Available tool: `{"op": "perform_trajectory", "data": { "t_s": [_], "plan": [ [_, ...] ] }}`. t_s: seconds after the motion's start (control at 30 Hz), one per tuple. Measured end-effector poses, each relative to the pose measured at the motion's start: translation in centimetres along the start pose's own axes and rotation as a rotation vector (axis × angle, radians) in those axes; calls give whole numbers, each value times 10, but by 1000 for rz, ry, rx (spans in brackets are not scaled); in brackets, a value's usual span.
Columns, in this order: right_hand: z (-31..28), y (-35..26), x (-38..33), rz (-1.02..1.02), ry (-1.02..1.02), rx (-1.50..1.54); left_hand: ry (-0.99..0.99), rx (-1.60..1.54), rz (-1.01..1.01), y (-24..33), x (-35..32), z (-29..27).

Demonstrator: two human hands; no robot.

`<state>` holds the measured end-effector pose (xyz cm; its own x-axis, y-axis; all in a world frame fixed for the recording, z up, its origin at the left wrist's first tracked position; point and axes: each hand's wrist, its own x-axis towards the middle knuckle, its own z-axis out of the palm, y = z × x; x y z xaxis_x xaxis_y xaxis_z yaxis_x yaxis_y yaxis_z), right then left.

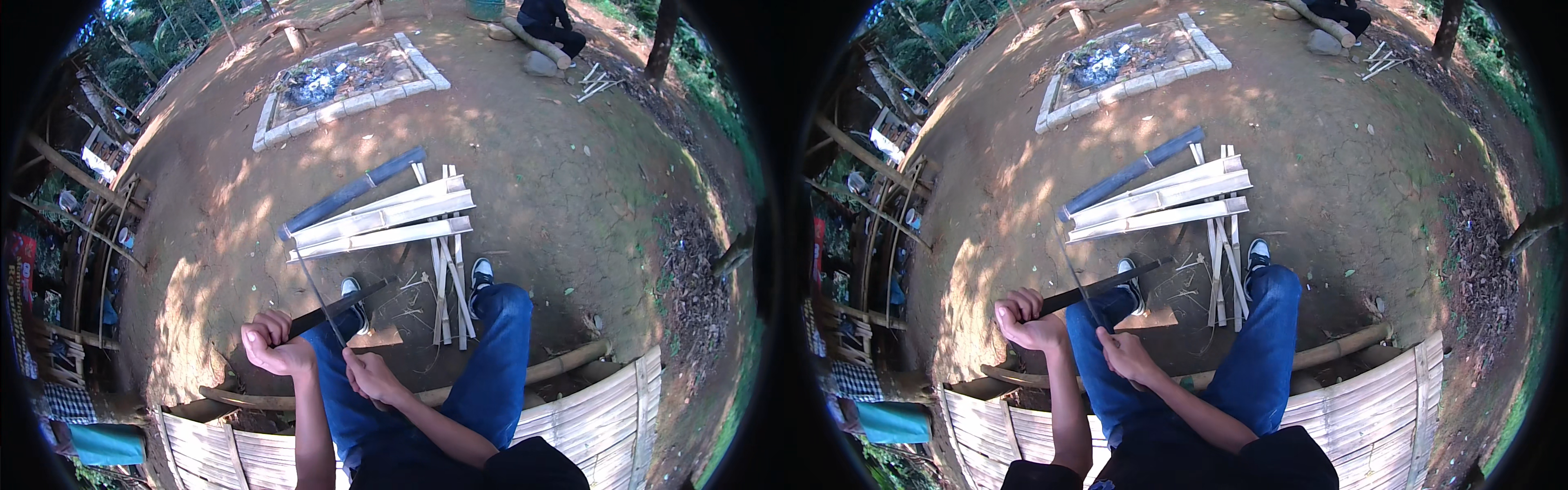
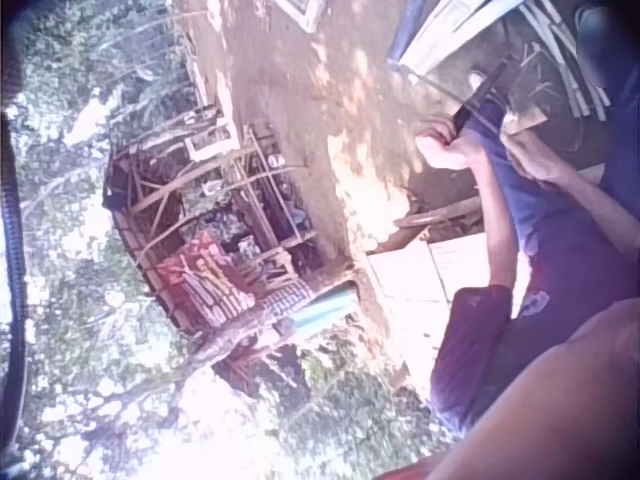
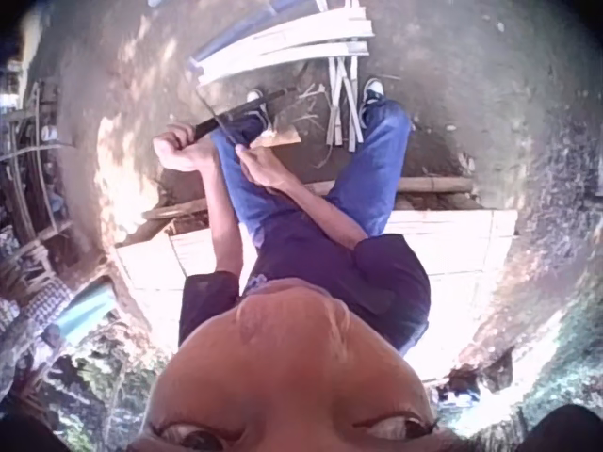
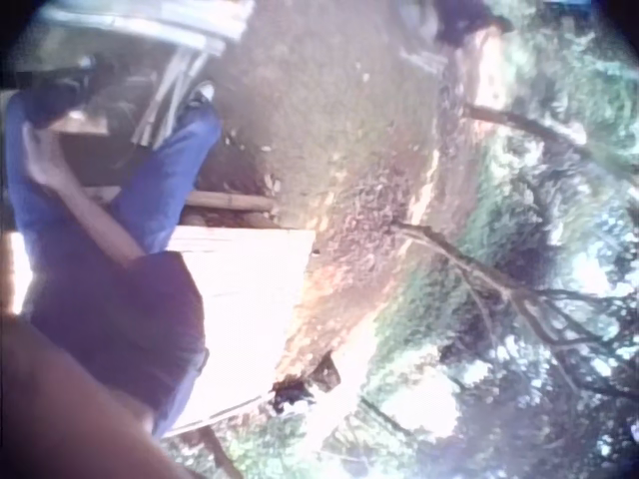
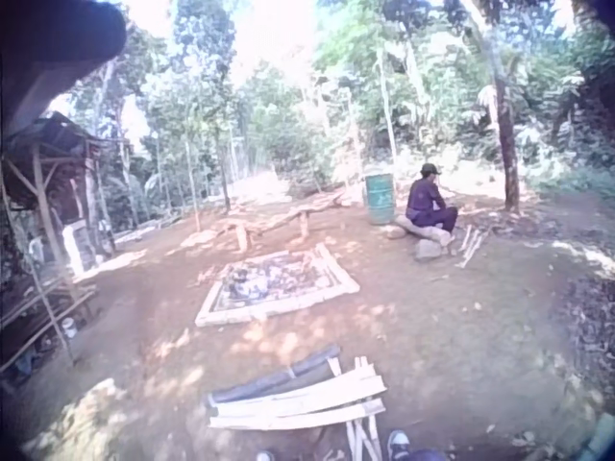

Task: The person uses a machete to shave thin strips from a length of bamboo while sitting on a bamboo bench. They hold the bamboo strip with one hand and run the blade along its length to smooth it, then discard the shavings.

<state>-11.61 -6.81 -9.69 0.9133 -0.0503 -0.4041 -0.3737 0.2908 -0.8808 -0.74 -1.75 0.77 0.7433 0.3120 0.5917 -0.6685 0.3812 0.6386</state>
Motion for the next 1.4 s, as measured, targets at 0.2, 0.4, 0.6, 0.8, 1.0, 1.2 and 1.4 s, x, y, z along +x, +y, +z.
{"op": "perform_trajectory", "data": {
  "t_s": [0.2, 0.4, 0.6, 0.8, 1.0, 1.2, 1.4],
  "plan": [
    [7, -7, 0, -252, -81, -51, -22, -62, -39, 0, -1, -3],
    [12, -9, -7, 14, -56, -126, 9, -30, -41, 3, 14, -29],
    [30, -8, -5, -235, -61, -102, 22, -118, -72, 0, 12, -21],
    [-13, 45, 18, 286, 140, 2, 33, -67, -92, -5, 31, -29],
    [22, -14, -5, -282, -19, -93, -80, -92, -73, 0, 9, -13],
    [-4, 37, 27, -8, 127, 13, -108, -143, -87, -3, 1, -16],
    [-7, 30, 15, 72, 46, 139, -230, -183, -110, -1, -3, -17]
  ]
}}
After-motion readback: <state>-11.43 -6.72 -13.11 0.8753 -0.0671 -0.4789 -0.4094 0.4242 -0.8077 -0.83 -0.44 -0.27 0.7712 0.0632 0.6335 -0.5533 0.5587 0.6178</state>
